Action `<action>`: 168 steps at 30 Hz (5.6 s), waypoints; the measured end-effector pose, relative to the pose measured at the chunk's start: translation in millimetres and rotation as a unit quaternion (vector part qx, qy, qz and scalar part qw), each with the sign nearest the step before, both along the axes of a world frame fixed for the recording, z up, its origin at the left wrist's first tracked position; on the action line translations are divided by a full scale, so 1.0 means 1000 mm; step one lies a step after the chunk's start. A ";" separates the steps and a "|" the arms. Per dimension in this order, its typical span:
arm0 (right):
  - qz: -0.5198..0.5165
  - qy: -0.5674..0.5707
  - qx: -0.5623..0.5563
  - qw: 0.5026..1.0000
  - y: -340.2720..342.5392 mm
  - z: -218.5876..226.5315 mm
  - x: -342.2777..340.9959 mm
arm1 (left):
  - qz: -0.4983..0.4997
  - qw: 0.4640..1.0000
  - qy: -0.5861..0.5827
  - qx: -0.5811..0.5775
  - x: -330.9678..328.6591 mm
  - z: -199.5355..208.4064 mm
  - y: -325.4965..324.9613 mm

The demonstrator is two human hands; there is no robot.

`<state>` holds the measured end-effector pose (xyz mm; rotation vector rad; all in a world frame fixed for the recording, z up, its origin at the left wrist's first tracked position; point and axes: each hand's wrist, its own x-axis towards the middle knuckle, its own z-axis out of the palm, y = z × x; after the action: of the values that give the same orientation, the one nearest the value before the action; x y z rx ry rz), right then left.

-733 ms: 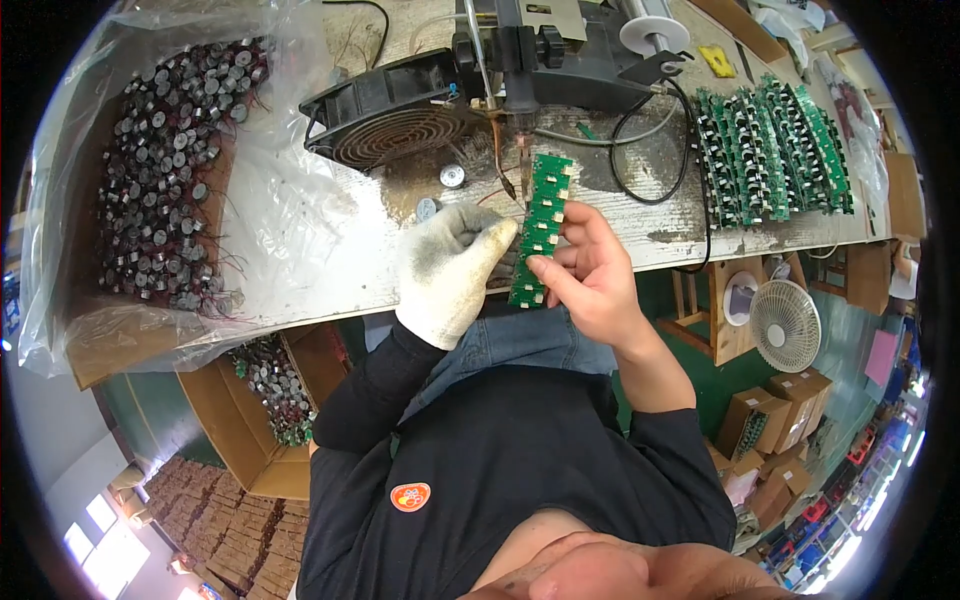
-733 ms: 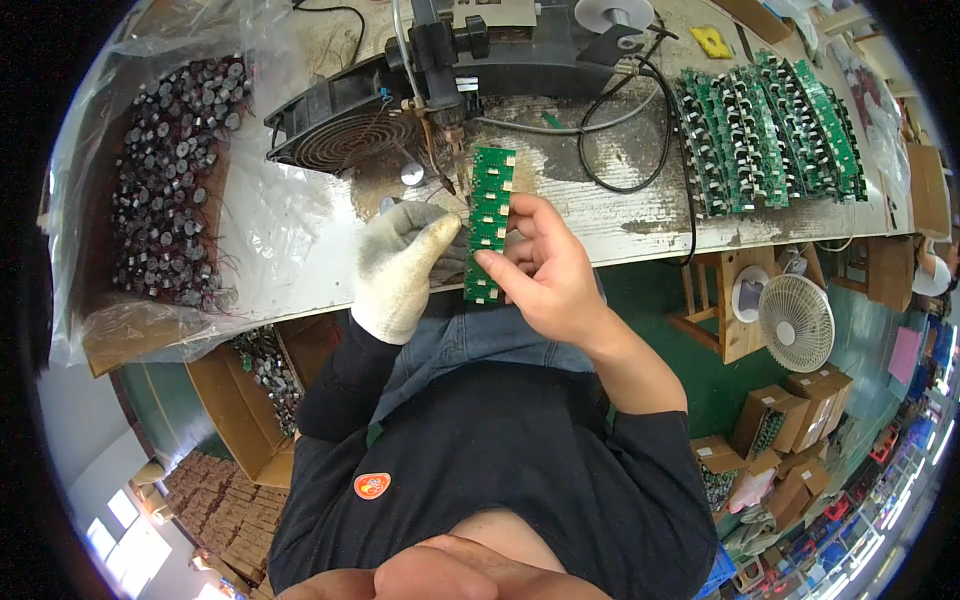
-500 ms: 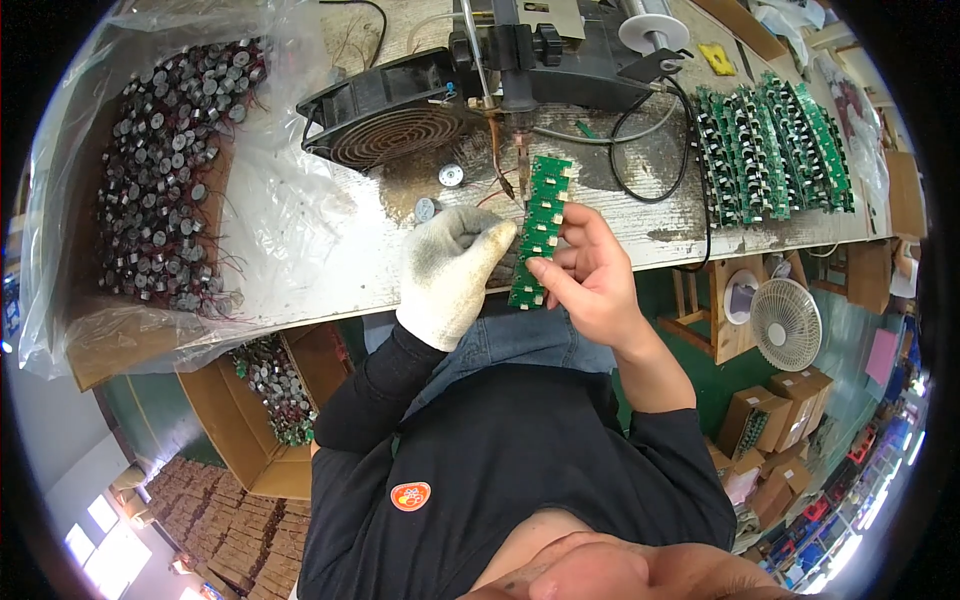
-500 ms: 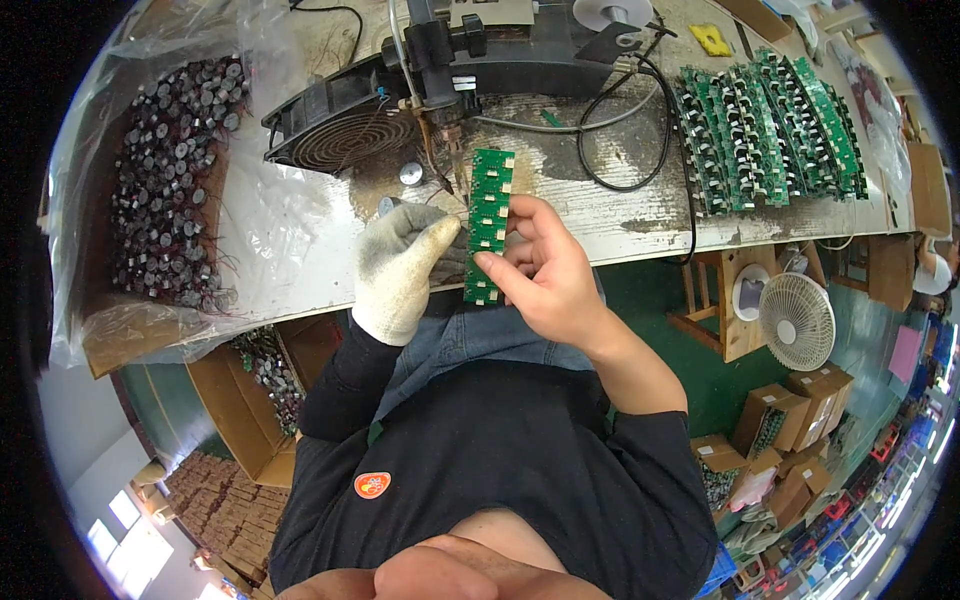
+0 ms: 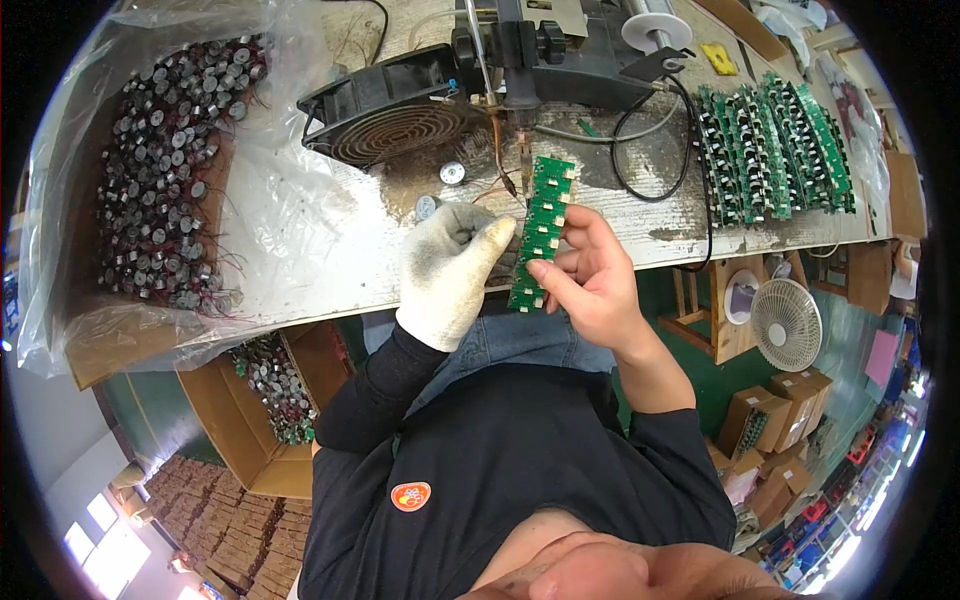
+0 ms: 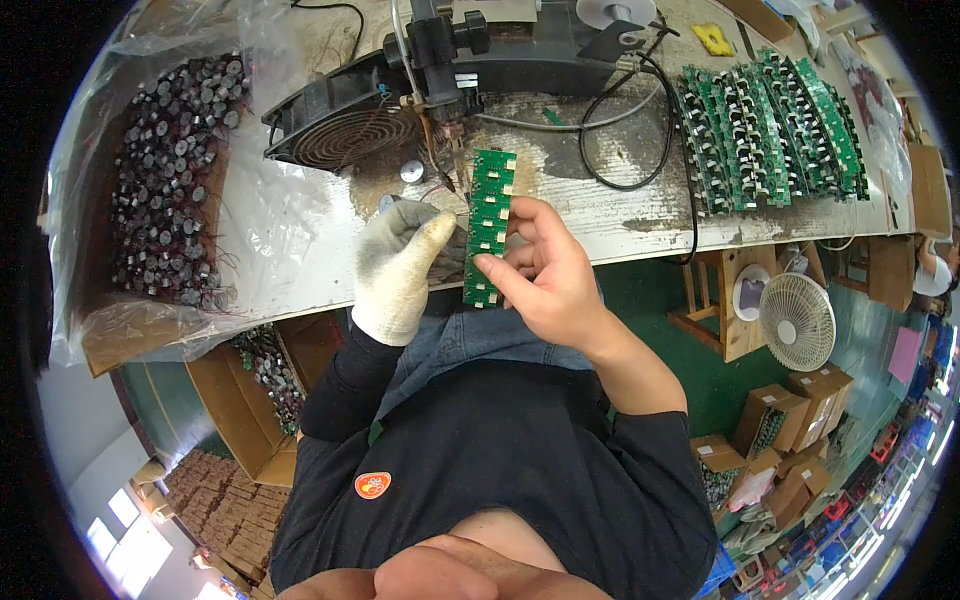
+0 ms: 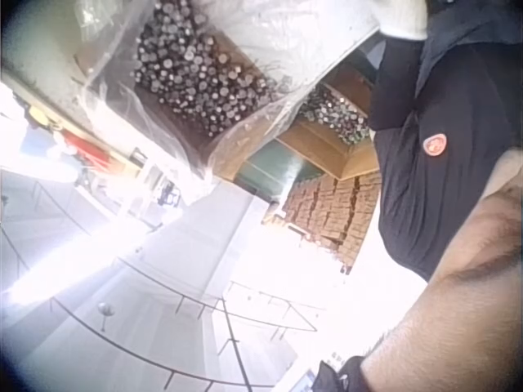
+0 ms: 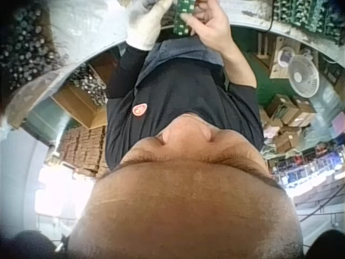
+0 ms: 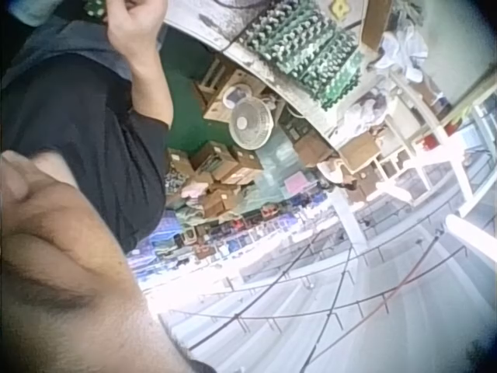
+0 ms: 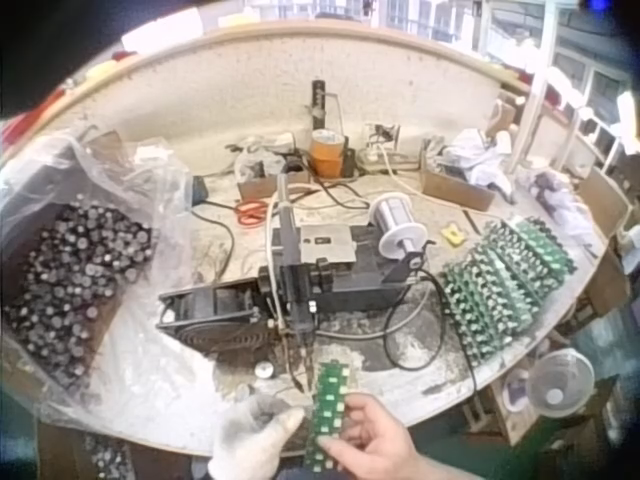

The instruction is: The person assembles small electronic components onto a printed circuit board by hand, using a fixed assembly jig to hold the board steady.

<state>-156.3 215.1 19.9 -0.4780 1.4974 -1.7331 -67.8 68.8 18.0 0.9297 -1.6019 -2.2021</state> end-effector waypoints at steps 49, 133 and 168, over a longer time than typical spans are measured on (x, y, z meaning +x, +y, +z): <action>-0.033 0.025 0.013 0.999 -0.005 -0.004 -0.008 | -0.006 0.850 0.056 -0.523 0.033 0.000 -0.062; -0.022 0.014 -0.009 1.000 -0.002 -0.010 -0.009 | 0.048 0.997 -0.030 -0.048 0.047 0.007 -0.030; 0.015 -0.017 -0.030 0.999 -0.003 0.004 -0.012 | -0.056 0.997 -0.025 -0.043 -0.012 0.014 -0.016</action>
<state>-168.1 212.2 23.5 -0.4970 1.4110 -1.7578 -79.5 52.5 32.0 0.8979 -1.7980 -2.1787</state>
